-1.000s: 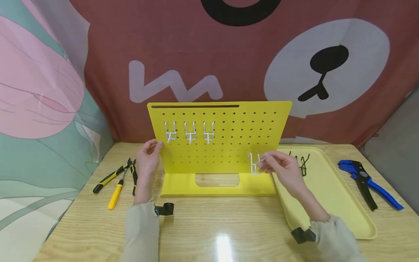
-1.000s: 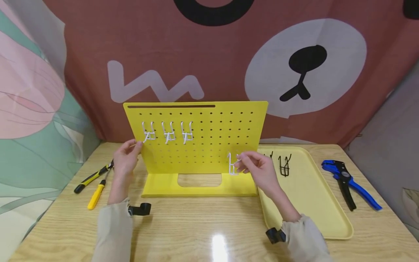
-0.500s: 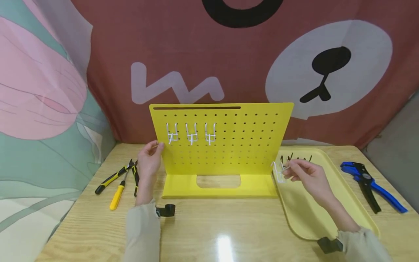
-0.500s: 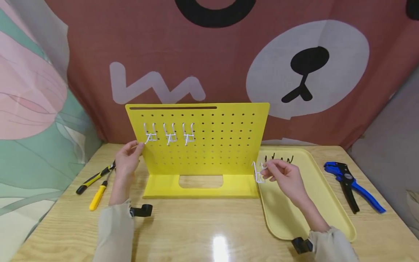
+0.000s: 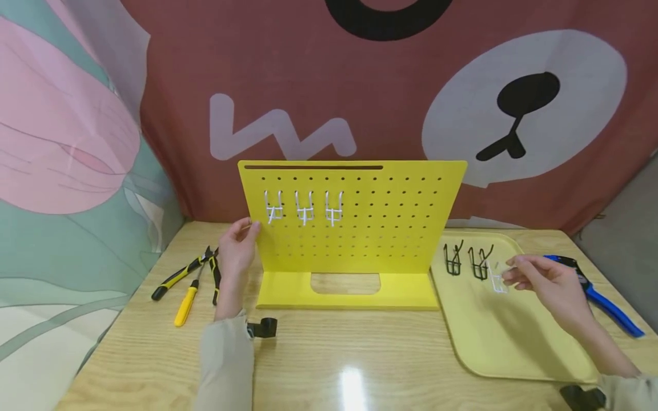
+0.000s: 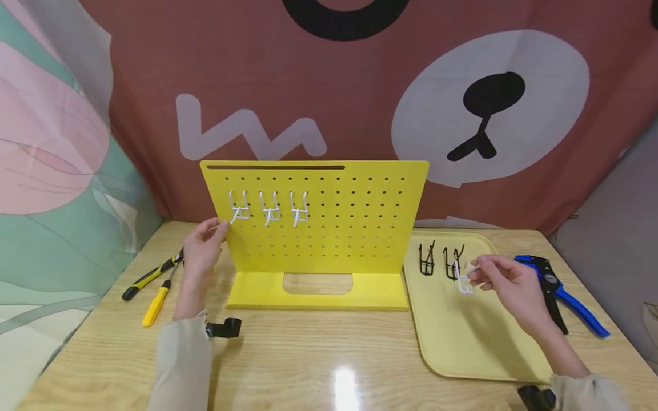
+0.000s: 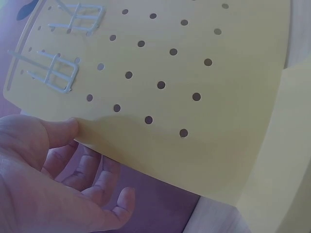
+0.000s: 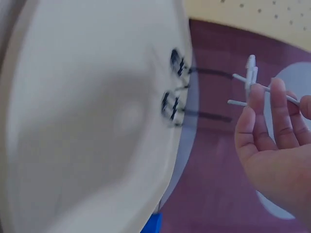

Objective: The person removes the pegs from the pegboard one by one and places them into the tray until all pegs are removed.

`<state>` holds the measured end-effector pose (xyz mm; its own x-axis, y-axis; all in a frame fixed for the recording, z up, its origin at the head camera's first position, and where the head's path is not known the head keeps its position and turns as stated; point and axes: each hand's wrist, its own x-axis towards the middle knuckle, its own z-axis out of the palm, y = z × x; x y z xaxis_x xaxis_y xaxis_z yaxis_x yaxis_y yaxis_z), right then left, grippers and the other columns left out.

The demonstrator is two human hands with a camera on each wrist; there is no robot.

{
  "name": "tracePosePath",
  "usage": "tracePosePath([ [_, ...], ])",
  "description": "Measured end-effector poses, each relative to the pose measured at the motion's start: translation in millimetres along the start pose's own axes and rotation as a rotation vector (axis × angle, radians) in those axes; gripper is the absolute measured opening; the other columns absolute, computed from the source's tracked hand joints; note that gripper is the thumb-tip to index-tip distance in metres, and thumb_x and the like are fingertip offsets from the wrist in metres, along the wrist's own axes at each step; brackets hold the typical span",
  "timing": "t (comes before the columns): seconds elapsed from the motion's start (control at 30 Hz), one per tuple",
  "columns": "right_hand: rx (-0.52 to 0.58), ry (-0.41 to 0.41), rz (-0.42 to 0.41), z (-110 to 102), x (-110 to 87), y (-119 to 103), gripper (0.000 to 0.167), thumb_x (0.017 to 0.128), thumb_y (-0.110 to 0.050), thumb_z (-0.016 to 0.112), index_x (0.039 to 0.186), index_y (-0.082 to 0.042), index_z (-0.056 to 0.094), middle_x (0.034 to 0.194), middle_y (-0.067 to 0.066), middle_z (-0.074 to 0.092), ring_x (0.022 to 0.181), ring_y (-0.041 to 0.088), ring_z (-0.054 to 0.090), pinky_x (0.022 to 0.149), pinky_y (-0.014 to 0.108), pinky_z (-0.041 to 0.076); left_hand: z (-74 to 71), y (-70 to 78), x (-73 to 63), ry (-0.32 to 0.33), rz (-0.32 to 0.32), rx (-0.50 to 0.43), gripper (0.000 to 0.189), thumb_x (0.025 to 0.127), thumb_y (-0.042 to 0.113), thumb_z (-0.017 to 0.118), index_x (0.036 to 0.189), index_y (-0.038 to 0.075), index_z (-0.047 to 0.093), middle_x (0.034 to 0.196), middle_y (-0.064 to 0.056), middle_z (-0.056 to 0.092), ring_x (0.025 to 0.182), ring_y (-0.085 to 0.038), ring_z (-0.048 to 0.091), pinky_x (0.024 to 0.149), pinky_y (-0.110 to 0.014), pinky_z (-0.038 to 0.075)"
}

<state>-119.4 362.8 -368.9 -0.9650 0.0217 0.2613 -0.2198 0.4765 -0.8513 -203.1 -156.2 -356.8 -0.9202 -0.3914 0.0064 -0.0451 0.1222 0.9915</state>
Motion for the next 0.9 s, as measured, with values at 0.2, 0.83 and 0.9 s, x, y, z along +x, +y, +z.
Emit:
tracePosePath([
  [0.2, 0.096, 0.06, 0.032, -22, -0.7, 17, 0.019, 0.1, -0.014, 0.051, 0.104, -0.008, 0.069, 0.08, -0.005, 0.072, 0.072, 0.005, 0.067, 0.061, 0.018, 0.051, 2.4, 4.0, -0.3, -0.015, -0.001, -0.002, 0.033, 0.095, 0.023, 0.061, 0.122, 0.003, 0.061, 0.122, -0.016, 0.06, 0.111, -0.024, 0.053, 0.088, -0.032, 0.04],
  [0.83, -0.011, -0.006, 0.097, -30, 19.0, 53, 0.02, 0.101, -0.018, 0.05, 0.097, -0.03, 0.065, 0.081, -0.016, 0.069, 0.07, 0.003, 0.066, 0.058, 0.019, 0.051, -0.4, 2.1, 0.1, -0.003, 0.021, -0.006, 0.033, 0.095, 0.022, 0.061, 0.121, 0.002, 0.06, 0.122, -0.016, 0.058, 0.11, -0.024, 0.053, 0.086, -0.03, 0.041],
  [0.9, -0.011, -0.008, 0.103, -29, 20.1, 54, 0.021, 0.101, -0.017, 0.051, 0.097, -0.03, 0.065, 0.081, -0.016, 0.069, 0.069, 0.003, 0.066, 0.057, 0.019, 0.051, -0.6, 0.7, -0.2, -0.006, 0.011, -0.008, 0.033, 0.095, 0.022, 0.061, 0.121, 0.001, 0.06, 0.122, -0.016, 0.058, 0.11, -0.024, 0.052, 0.086, -0.03, 0.041],
])
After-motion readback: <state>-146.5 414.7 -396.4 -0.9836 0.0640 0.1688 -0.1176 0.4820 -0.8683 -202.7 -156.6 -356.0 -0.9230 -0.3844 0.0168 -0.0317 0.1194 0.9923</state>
